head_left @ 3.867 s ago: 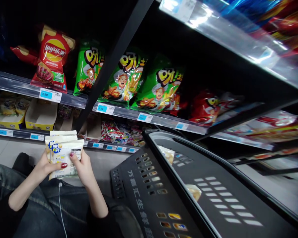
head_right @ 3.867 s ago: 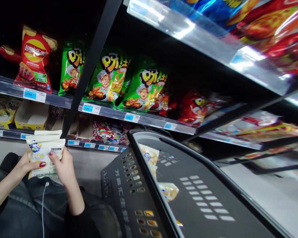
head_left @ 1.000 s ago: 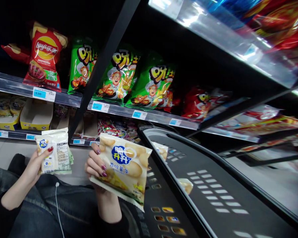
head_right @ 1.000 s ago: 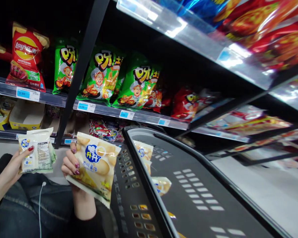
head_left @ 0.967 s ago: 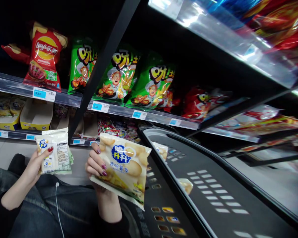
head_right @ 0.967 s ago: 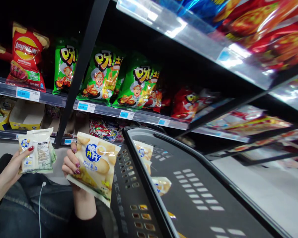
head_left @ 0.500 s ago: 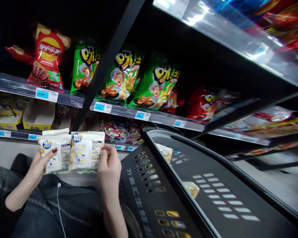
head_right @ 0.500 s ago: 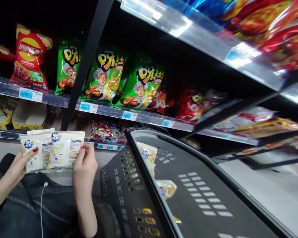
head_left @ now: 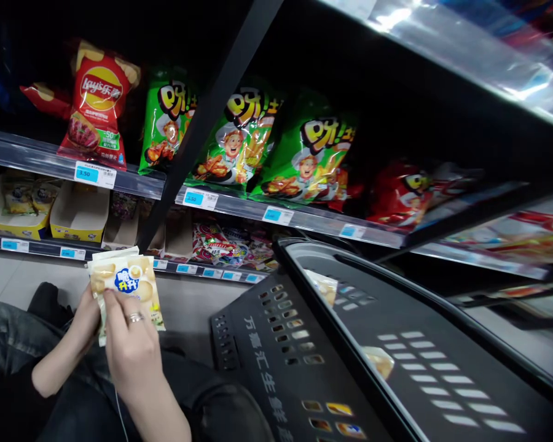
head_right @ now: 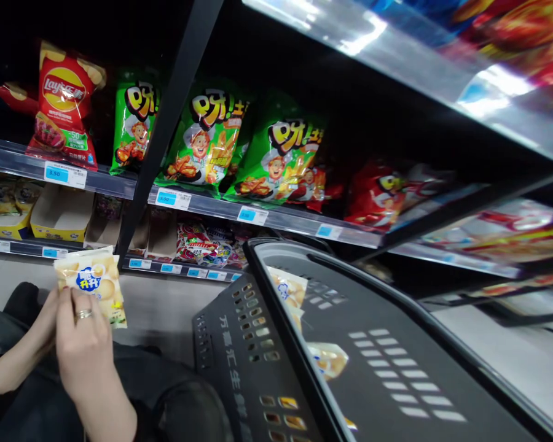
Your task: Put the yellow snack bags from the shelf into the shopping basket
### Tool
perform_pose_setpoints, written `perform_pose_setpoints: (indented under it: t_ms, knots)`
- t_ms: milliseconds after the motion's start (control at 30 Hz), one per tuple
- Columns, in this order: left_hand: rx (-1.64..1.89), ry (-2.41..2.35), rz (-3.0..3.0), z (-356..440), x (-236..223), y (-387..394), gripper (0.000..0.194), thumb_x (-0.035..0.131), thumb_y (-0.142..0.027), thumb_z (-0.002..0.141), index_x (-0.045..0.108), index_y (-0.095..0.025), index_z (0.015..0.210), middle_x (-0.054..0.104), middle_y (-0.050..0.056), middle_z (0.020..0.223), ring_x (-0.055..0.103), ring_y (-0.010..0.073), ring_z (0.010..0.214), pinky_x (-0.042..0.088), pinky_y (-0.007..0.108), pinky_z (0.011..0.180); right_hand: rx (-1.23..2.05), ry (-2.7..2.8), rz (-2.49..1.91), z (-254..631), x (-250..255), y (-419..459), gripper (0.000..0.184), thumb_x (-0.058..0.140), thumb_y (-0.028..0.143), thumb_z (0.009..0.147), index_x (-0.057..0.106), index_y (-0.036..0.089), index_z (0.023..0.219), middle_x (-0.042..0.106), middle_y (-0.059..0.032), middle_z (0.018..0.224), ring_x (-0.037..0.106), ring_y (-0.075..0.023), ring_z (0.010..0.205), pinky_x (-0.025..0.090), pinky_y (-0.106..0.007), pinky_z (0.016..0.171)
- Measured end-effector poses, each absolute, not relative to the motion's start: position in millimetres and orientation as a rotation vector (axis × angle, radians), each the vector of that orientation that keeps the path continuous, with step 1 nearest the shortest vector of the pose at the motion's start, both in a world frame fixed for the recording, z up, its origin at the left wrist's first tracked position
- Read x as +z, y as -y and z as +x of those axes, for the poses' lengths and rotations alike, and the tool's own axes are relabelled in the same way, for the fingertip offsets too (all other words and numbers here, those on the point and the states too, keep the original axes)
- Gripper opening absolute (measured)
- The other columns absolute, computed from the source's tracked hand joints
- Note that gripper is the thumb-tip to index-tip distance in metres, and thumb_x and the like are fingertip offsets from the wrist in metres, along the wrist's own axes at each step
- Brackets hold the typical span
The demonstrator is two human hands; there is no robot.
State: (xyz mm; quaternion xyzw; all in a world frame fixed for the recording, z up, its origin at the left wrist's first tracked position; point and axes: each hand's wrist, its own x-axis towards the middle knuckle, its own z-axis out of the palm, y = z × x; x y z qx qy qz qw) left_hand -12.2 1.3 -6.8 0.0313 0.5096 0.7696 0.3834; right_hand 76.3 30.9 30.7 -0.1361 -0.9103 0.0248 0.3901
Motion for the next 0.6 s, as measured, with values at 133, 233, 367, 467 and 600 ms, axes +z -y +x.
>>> perform_pose_setpoints:
  t_ms: [133, 233, 367, 467, 600]
  knots:
    - [1.950, -1.198, 0.102, -10, -6, -1, 0.041, 0.071, -0.021, 0.057, 0.060, -0.014, 0.096, 0.072, 0.006, 0.082, 0.066, 0.0279, 0.088, 0.052, 0.035, 0.079, 0.092, 2.229, -0.773, 80, 39, -47, 0.047, 0.061, 0.031, 0.077, 0.050, 0.012, 0.119, 0.055, -0.0195, 0.108, 0.048, -0.0319, 0.092, 0.042, -0.051, 0.077]
    - [1.961, -1.215, 0.092, -13, -14, 0, 0.045, 0.072, -0.020, 0.058, 0.058, -0.015, 0.101, 0.073, 0.006, 0.085, 0.066, 0.0267, 0.088, 0.052, 0.034, 0.078, 0.325, 2.129, -1.058, 81, 42, -53, 0.082, 0.074, 0.044, 0.058, 0.041, 0.008, 0.124, 0.052, -0.0226, 0.109, 0.048, -0.0360, 0.092, 0.041, -0.054, 0.076]
    - [1.959, -1.335, 0.152, -19, -20, 3, 0.051, 0.078, -0.018, 0.051, 0.061, -0.015, 0.100, 0.073, 0.006, 0.089, 0.065, 0.0277, 0.092, 0.054, 0.032, 0.077, 0.991, 2.071, -0.949, 86, 48, -64, 0.046, 0.072, 0.027, 0.060, 0.053, 0.017, 0.101, 0.059, -0.0078, 0.095, 0.056, -0.0234, 0.085, 0.047, -0.036, 0.074]
    - [1.916, -1.281, 0.099, -23, -14, 5, 0.048, 0.077, -0.019, 0.055, 0.060, -0.017, 0.100, 0.074, 0.003, 0.083, 0.066, 0.0287, 0.089, 0.056, 0.034, 0.074, 1.426, 1.933, -0.756, 96, 62, -81, 0.022, 0.065, 0.022, 0.066, 0.056, 0.019, 0.086, 0.063, -0.0007, 0.081, 0.059, -0.0177, 0.077, 0.048, -0.029, 0.070]
    - [1.734, -1.278, -0.035, -28, 2, 4, 0.028, 0.058, -0.008, 0.074, 0.058, -0.019, 0.099, 0.074, -0.004, 0.071, 0.069, 0.0210, 0.075, 0.057, 0.025, 0.065, 1.477, 1.668, -0.664, 131, 103, -96, 0.021, 0.065, 0.022, 0.064, 0.055, 0.019, 0.083, 0.064, 0.0010, 0.079, 0.059, -0.0163, 0.076, 0.048, -0.028, 0.071]
